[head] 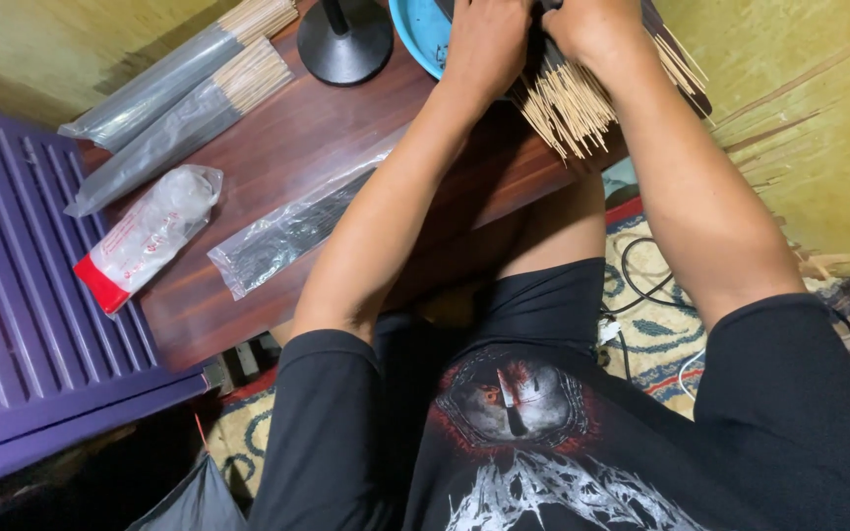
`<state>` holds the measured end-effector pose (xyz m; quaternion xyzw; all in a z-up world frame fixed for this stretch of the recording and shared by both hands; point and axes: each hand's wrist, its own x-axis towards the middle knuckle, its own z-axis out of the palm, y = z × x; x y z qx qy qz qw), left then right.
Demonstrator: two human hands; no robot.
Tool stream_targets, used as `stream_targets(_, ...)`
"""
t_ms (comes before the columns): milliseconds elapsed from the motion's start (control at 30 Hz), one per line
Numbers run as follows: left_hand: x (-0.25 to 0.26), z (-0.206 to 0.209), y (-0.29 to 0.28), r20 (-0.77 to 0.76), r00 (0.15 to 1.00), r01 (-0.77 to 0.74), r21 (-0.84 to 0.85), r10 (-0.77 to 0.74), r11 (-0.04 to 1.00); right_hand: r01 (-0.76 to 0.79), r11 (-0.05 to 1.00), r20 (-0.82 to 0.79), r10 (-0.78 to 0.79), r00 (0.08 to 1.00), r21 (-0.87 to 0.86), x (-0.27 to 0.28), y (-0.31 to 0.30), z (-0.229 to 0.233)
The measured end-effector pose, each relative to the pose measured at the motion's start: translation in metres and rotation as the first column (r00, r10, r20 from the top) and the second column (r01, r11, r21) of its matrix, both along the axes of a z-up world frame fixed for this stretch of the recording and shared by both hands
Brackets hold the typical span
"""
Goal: The person is manually packing bundles of incense sticks into clear plastic sleeves on a wooden table.
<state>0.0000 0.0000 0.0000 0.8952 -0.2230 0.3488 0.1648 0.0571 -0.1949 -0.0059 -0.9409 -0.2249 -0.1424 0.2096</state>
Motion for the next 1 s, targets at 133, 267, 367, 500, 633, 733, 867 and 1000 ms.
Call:
stream_targets(133, 0.018, -0.015, -0.009, 0.004, 0.997, -0.073, 0.028, 0.073, 0.997, -0.029, 0.997, -0.113, 0.037, 0.993, 0.073, -0.005, -0.006, 0.000)
stream_targets(267, 0.003, -0.015, -0.002, -0.079, 0.988, -0.131, 0.014, 0.132, 0.991, -0.051, 0.974, -0.257, 0.108, 0.960, 0.220, -0.026, -0.021, 0.018)
stream_targets(367, -0.028, 0.004, 0.010, -0.178, 0.981, -0.098, -0.129, 0.074, 0.987, 0.089, 0.972, -0.312, -0.017, 0.950, 0.219, -0.071, -0.020, 0.056)
stream_targets(500, -0.094, 0.034, 0.031, -0.294, 0.956, -0.097, -0.379, -0.020, 0.920, 0.057, 0.910, -0.338, 0.094, 0.936, 0.412, -0.147, -0.007, 0.077)
stream_targets(633, -0.159, 0.036, 0.060, -0.311, 0.897, -0.133, -0.868, -0.314, 0.479, 0.090, 0.867, -0.450, 0.163, 0.878, 0.490, -0.209, 0.026, 0.078)
stream_targets(733, -0.195, 0.015, 0.086, -0.225, 0.922, -0.142, -0.954, -0.316, 0.263, 0.023, 0.866, -0.416, 0.217, 0.883, 0.499, -0.227, 0.042, 0.050)
stream_targets(867, -0.240, 0.004, 0.112, -0.212, 0.947, -0.189, -0.975, -0.242, 0.113, -0.177, 0.894, -0.236, 0.292, 0.927, 0.411, -0.243, 0.065, 0.041)
stream_targets(1000, -0.264, -0.007, 0.125, -0.222, 0.951, -0.210, -0.975, -0.216, 0.075, -0.255, 0.911, -0.136, 0.312, 0.940, 0.323, -0.243, 0.078, 0.041)
